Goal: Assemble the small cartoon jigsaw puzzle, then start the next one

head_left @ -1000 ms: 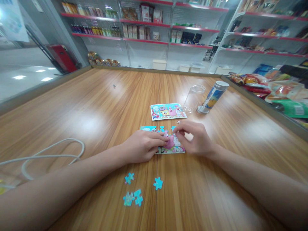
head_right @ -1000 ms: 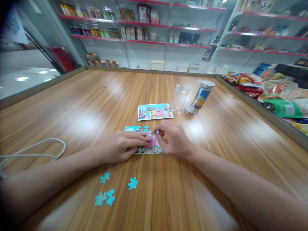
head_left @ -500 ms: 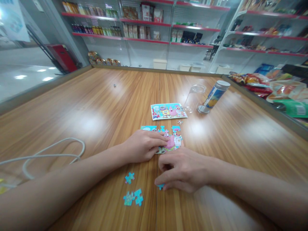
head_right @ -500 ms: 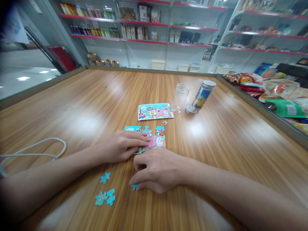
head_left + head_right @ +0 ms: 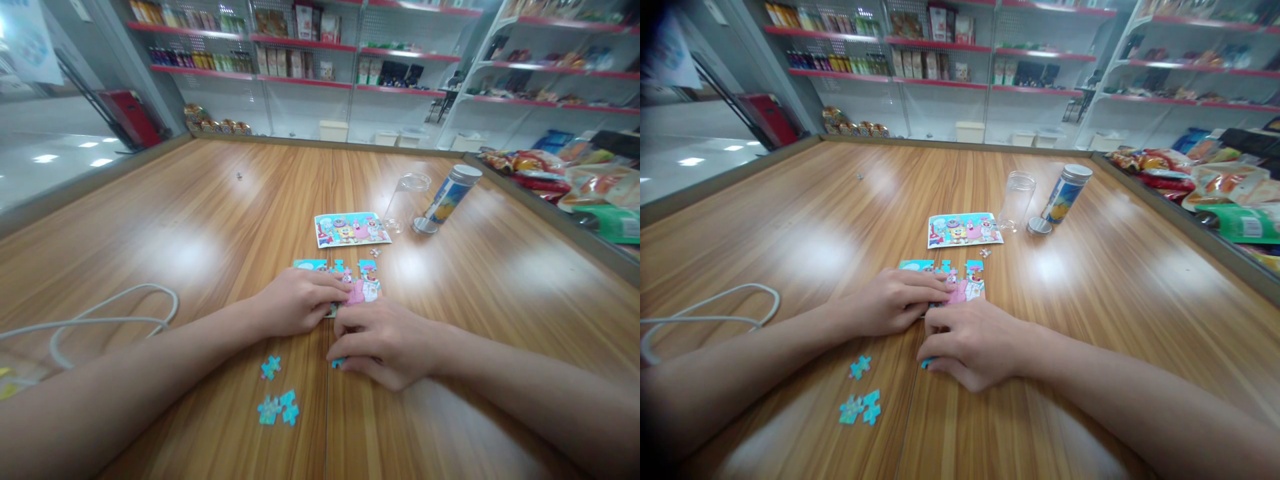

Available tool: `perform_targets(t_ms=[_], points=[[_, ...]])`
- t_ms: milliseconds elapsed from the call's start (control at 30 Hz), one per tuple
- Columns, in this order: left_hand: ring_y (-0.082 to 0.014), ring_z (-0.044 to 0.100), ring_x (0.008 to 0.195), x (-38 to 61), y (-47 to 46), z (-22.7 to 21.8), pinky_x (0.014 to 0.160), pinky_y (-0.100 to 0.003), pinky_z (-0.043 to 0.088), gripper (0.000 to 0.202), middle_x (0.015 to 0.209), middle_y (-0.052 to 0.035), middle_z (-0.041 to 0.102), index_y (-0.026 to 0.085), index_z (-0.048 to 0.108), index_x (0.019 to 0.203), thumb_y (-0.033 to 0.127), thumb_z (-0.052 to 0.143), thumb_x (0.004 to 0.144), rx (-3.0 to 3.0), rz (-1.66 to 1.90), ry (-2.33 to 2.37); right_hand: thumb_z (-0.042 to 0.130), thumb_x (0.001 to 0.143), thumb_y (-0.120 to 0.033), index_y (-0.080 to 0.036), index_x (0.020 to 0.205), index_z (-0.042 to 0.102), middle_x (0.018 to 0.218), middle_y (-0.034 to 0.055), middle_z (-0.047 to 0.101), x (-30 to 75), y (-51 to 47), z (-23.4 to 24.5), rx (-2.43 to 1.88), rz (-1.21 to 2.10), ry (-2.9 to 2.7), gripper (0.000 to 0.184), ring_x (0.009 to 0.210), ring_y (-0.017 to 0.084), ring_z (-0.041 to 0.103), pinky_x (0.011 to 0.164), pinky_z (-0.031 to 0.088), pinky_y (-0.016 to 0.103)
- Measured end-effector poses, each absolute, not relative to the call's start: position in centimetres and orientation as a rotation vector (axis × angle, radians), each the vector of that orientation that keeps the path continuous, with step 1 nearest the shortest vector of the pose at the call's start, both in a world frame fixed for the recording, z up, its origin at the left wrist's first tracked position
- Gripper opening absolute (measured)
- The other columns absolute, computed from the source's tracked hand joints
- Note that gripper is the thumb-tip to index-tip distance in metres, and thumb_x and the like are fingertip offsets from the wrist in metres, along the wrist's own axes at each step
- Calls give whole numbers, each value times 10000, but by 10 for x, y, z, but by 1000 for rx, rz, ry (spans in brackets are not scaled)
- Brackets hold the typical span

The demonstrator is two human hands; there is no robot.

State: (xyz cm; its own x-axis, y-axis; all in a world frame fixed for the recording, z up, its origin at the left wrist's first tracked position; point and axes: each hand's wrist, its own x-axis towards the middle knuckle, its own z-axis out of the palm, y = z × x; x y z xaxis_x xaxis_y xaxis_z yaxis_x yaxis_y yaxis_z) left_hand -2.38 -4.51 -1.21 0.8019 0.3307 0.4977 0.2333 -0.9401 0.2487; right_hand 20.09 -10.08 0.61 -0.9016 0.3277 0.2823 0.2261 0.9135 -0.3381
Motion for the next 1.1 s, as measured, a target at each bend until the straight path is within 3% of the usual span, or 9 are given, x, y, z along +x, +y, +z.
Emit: perform_targets(t_ms=[100,200,267,367,567,667,733,967,1100], points=[[-201,716,1117,-24,-46,-12,986,-344,604,365,1158,-30,762,177,742,1096,49,513,843,2807,829,446,563,893,-188,-179,1057,695,927,46,616,200,-103,8,-372,388,-2763,210,733,146,519,637,412,283],[-205,709,1133,-24,-47,-11,986,-345,605,355,1165,-29,760,175,747,1089,54,520,844,2805,834,449,561,874,-164,-144,1136,677,1004,69,657,192,-112,16,-308,352,-2777,288,835,181,526,739,437,324],[-207,702,1148,-24,-47,-11,990,-349,603,357,1169,-28,758,181,748,1096,58,519,851,2806,831,459,554,917,-211,-116,1234,638,1173,88,670,185,-120,22,-267,354,-2806,341,913,202,520,832,443,355],[-201,697,1157,-24,-47,-11,1004,-350,594,387,1184,-21,753,205,749,1114,49,509,854,2798,806,490,527,982,-354,-92,1372,550,1442,95,566,177,-130,28,-172,365,-2897,471,982,223,520,860,447,382],[-214,708,1134,-23,-48,-9,974,-358,611,372,1172,-48,756,184,750,1109,58,501,863,2800,790,491,516,993,-380,-118,1258,642,1426,83,602,177,-132,26,-147,379,-2897,393,1163,264,556,938,443,427],[-210,727,1093,-22,-48,-8,949,-351,625,337,1134,-62,768,166,750,1079,60,509,870,2794,857,435,524,989,-422,-93,1450,484,1552,96,466,178,-134,23,-107,414,-2898,568,1447,292,370,1123,359,466],[-215,720,1109,-22,-47,-7,963,-357,621,317,1119,-76,771,150,750,1063,57,514,872,2762,946,431,540,978,-439,-81,1516,390,1576,111,425,178,-137,22,-88,488,-2911,663,1522,282,253,1209,269,471],[-223,654,1226,-27,-33,-8,1118,-441,514,379,1186,-74,748,150,742,1106,32,499,840,2441,1256,946,551,980,-406,-28,1523,353,1600,164,360,183,-134,23,-7,644,-2886,691,1551,275,153,1257,201,483],[-227,613,1279,-33,-23,-9,1180,-452,439,435,1280,-42,707,185,712,1207,68,508,841,2137,1283,1246,515,994,-481,-77,1608,74,1669,197,86,185,-132,23,-266,520,-2753,858,1562,278,14,1262,146,495]])
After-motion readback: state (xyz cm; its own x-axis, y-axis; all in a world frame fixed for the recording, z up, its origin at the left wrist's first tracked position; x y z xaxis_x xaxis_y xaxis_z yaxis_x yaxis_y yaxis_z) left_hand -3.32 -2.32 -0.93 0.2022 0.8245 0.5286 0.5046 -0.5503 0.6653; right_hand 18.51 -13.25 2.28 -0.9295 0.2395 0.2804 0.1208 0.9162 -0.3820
